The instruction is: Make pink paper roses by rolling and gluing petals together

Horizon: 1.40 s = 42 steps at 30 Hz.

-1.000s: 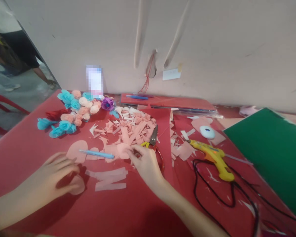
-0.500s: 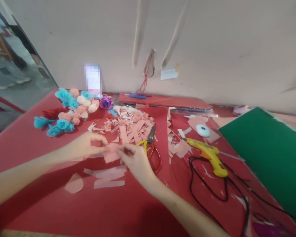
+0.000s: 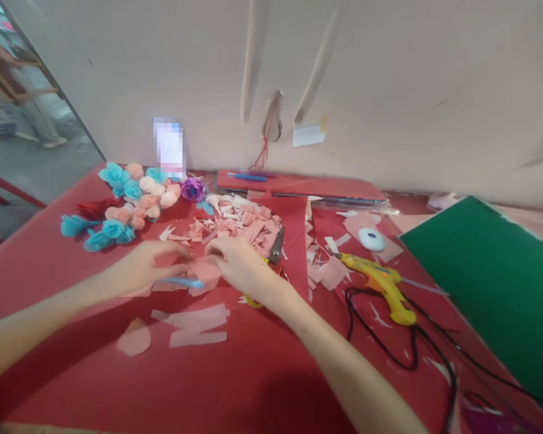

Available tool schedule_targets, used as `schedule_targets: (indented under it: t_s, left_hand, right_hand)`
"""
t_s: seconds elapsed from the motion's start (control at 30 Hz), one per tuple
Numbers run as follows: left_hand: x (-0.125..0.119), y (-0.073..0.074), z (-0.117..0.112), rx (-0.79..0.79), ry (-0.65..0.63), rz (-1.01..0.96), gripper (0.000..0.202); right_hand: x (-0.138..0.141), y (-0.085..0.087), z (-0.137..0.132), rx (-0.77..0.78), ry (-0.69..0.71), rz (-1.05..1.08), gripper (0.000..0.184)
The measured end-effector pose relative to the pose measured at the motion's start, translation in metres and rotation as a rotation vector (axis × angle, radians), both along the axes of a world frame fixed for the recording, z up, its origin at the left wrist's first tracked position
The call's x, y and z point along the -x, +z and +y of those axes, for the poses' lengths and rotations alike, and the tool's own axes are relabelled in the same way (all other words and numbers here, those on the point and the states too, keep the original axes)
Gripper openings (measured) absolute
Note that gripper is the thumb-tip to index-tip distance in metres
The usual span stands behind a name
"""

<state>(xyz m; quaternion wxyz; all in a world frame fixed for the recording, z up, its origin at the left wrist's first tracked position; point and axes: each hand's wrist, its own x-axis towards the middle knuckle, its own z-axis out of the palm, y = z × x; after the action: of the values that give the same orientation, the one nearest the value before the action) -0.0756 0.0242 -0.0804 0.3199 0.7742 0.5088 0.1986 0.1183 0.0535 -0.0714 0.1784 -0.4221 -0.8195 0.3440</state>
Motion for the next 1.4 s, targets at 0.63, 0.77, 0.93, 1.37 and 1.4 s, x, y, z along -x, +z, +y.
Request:
schedule_targets:
  t_s: [0.63, 0.77, 0.93, 1.37, 1.4]
  left_hand:
    - [0.061, -0.034, -0.017, -0.375, -0.297, 0.382, 0.022]
    - [0.061, -0.037, -0.017, -0.362, -0.297, 0.385, 0.025]
    - [0.067, -0.038, -0.016, -0.369, -0.236, 0.314, 0.034]
    - [0.074, -0.041, -0.034, -0.111, 0.124, -0.001, 0.024]
    - [0.073, -0.042, -0.034, -0.103, 0.12, -0.014, 0.023]
  right_hand:
    - [-0.009, -0.017, 0.018, 0.169, 0.005, -0.002, 0.012]
    - [-0.013, -0.017, 0.021, 0.179, 0.0, 0.003, 0.012]
    - [-0.018, -0.014, 0.025, 0.18, -0.011, 0.001, 0.011]
    - [0.013, -0.041, 0.004, 0.111, 0.004, -0.174, 0.015]
    - [0.014, -0.043, 0.003, 0.089, -0.002, -0.191, 0.016]
